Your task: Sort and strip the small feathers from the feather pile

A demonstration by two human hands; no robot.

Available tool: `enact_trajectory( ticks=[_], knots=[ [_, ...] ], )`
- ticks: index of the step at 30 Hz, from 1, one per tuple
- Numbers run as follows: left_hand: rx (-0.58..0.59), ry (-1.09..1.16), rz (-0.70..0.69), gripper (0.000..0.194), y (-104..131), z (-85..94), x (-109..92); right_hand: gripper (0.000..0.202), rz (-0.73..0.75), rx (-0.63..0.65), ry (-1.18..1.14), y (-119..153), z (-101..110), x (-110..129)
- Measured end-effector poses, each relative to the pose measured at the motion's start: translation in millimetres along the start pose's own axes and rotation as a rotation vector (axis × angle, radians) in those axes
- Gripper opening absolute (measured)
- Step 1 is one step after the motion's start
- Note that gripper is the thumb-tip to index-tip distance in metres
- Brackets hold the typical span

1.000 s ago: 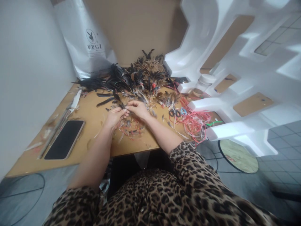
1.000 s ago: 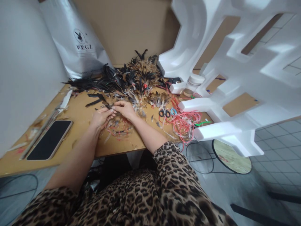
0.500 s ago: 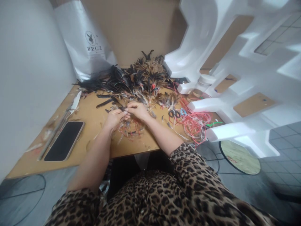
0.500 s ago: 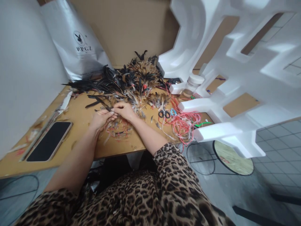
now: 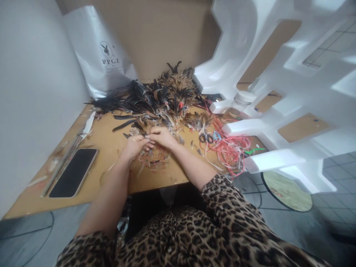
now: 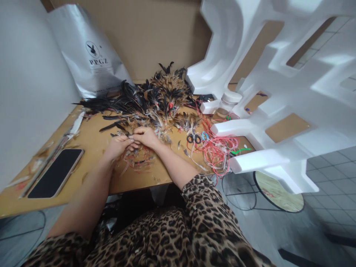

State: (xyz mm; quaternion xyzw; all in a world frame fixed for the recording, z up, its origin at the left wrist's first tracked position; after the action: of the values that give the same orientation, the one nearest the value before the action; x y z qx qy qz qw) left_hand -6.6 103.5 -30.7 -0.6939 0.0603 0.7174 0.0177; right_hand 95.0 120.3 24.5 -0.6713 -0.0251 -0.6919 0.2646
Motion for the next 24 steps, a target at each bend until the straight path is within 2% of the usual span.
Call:
enact_trajectory(
  ticks=[5, 11, 14, 18, 24],
  knots=[
    [-0.038, -0.04, 0.012, 0.015, 4, -1.4, -5, 0.022, 0.02, -0.104, 0.0, 0, 5, -3],
    [-0.078, 0.0, 0.087, 0.017, 2, 3.2, 9, 0.016, -0.017, -0.23, 0.01, 2, 10, -11],
    [-0.083, 0.003, 0.079, 0.016, 4, 5.2, 10, 0.016, -0.009, -0.272, 0.042, 5, 12, -9],
    [-0.049, -0.009, 0.08, 0.015, 8, 2.2, 8, 0.018, 0.027, -0.285, 0.014, 8, 11, -6],
    [-0.089, 0.053, 0.123, 0.011, 14, 2.2, 6, 0.021, 0.04, -0.241, -0.009, 10, 5, -4]
  ],
)
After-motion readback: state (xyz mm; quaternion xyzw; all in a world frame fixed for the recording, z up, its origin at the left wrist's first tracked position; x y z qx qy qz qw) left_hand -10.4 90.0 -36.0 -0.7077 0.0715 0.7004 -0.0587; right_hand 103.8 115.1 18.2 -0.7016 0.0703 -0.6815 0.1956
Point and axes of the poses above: each hand's wrist, its own y-axis away from the middle knuckle, its own z-axis out of the back of the hand, x = y × z, the point moved 10 cm from there along -y, towards the middle knuckle, and after that the axes turned 6 degrees about -y, right-handed, at the moved point
